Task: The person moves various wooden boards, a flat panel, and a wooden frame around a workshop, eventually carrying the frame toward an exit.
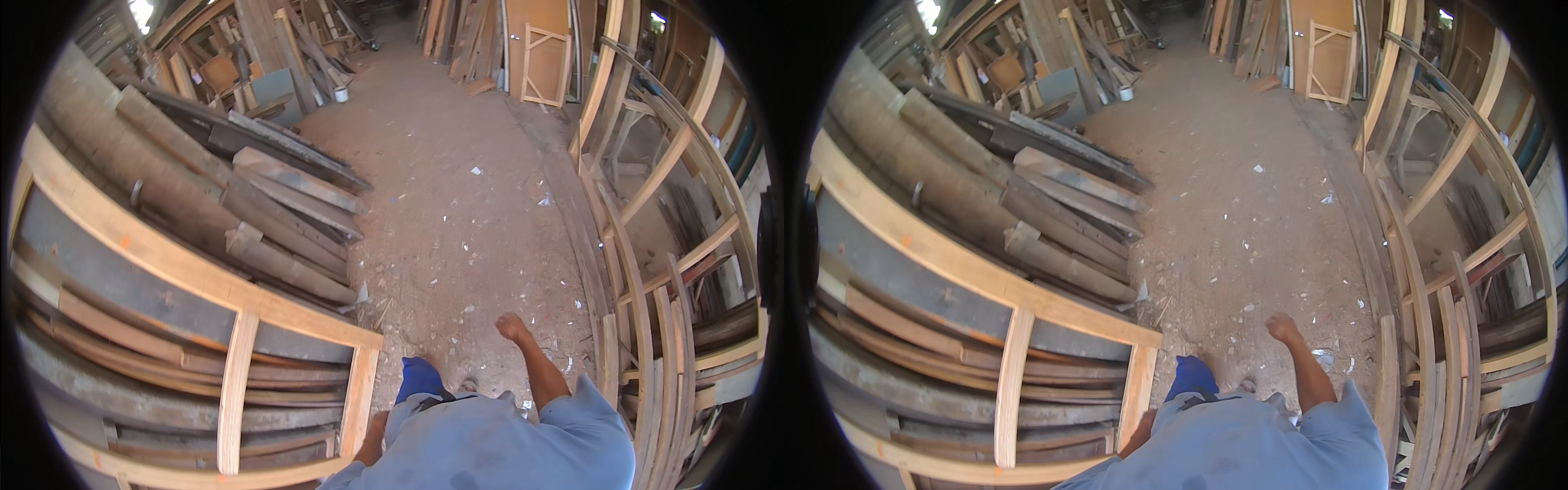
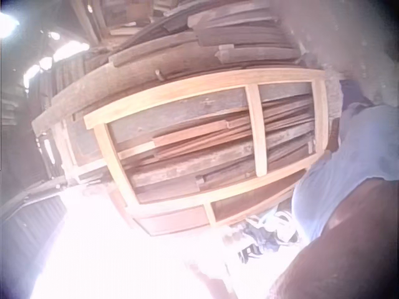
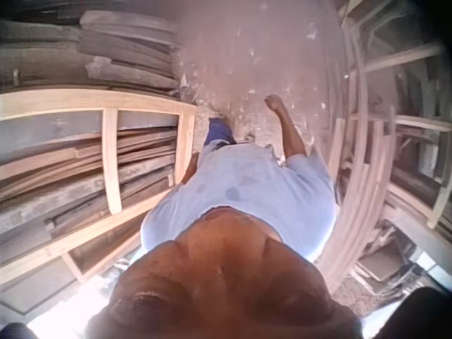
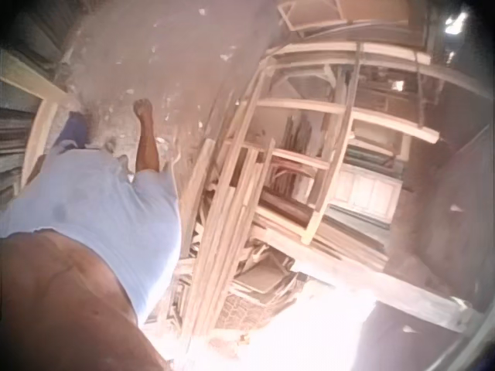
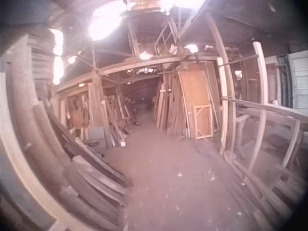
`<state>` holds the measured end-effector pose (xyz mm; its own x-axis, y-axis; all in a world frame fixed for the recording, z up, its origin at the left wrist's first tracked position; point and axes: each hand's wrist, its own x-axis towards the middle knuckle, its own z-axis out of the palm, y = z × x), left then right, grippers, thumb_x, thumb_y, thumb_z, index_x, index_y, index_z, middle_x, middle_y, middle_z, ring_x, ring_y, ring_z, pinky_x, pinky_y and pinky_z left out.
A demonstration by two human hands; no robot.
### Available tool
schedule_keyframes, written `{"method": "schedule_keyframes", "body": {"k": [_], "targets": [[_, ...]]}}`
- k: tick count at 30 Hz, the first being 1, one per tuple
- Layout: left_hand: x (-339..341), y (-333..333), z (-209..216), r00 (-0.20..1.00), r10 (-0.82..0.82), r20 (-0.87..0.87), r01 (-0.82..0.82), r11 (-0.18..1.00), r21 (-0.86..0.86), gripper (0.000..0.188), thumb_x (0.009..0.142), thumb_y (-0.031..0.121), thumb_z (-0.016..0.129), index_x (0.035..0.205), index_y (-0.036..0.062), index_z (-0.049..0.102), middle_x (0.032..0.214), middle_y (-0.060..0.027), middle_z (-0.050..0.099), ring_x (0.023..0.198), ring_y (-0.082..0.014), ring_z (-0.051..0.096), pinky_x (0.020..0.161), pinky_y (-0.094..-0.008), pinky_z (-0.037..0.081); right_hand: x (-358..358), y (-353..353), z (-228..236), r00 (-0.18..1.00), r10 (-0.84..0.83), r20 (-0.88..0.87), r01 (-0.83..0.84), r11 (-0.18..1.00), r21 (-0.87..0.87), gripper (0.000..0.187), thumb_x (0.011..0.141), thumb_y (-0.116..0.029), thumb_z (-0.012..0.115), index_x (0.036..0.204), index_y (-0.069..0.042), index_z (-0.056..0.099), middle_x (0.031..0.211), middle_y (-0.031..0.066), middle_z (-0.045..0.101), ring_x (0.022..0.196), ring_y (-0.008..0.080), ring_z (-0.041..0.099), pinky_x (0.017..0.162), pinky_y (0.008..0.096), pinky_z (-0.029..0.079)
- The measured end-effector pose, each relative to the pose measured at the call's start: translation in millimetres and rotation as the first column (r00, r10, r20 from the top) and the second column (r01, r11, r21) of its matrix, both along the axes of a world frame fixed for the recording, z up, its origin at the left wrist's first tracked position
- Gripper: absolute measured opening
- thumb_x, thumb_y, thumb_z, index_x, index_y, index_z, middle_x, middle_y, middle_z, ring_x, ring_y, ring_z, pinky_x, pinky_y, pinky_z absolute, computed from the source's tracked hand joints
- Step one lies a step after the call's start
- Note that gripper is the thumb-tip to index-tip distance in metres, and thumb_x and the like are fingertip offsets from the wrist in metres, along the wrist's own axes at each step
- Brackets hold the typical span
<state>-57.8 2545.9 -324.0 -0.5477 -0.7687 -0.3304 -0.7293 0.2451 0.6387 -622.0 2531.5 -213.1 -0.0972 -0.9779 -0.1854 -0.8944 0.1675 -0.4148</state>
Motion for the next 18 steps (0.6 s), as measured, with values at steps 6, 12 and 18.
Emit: {"method": "schedule_keyframes", "body": {"k": [6, 12, 18], "targets": [[-17, -119, 20, 0.984, -0.089, 0.153, 0.029, 0.935, 0.354, 0.03, 0.083, 0.031, 0.05, 0.085, 0.0054, 0.066, 0.079, -0.0178, 0.064, 0.067, -0.0292, 0.061, 0.06, -0.041, 0.047, -8, -162, 41, 0.965, -0.038, 0.258, 0.042, 0.999, -0.009, 0.029, 0.079, -0.028, 0.05, 0.085, -0.004, 0.065, 0.094, 0.0203, 0.062, 0.087, 0.0377, 0.058, 0.075, 0.0469, 0.044], [-116, -391, 4, 0.959, -0.167, 0.229, 0.116, 0.969, 0.22, 0.033, 0.082, 0.035, 0.052, 0.088, 0.0048, 0.066, 0.079, -0.0185, 0.064, 0.073, -0.0319, 0.062, 0.063, -0.0433, 0.047, -123, -169, -79, 0.966, 0.076, -0.248, -0.036, 0.987, 0.159, 0.02, 0.071, -0.025, 0.059, 0.081, -0.009, 0.064, 0.071, 0.0179, 0.061, 0.072, 0.0332, 0.062, 0.063, 0.0472, 0.048], [-209, -660, 28, 0.909, 0.41, -0.079, -0.388, 0.899, 0.204, 0.028, 0.081, 0.027, 0.053, 0.093, 0.0028, 0.059, 0.081, -0.0109, 0.056, 0.071, -0.0229, 0.052, 0.062, -0.0327, 0.041, -92, -169, -71, 0.104, -0.978, 0.18, 0.657, 0.203, 0.726, 0.016, 0.076, -0.021, 0.059, 0.072, -0.006, 0.062, 0.063, 0.0102, 0.058, 0.052, 0.0209, 0.055, 0.047, 0.0384, 0.043]]}}
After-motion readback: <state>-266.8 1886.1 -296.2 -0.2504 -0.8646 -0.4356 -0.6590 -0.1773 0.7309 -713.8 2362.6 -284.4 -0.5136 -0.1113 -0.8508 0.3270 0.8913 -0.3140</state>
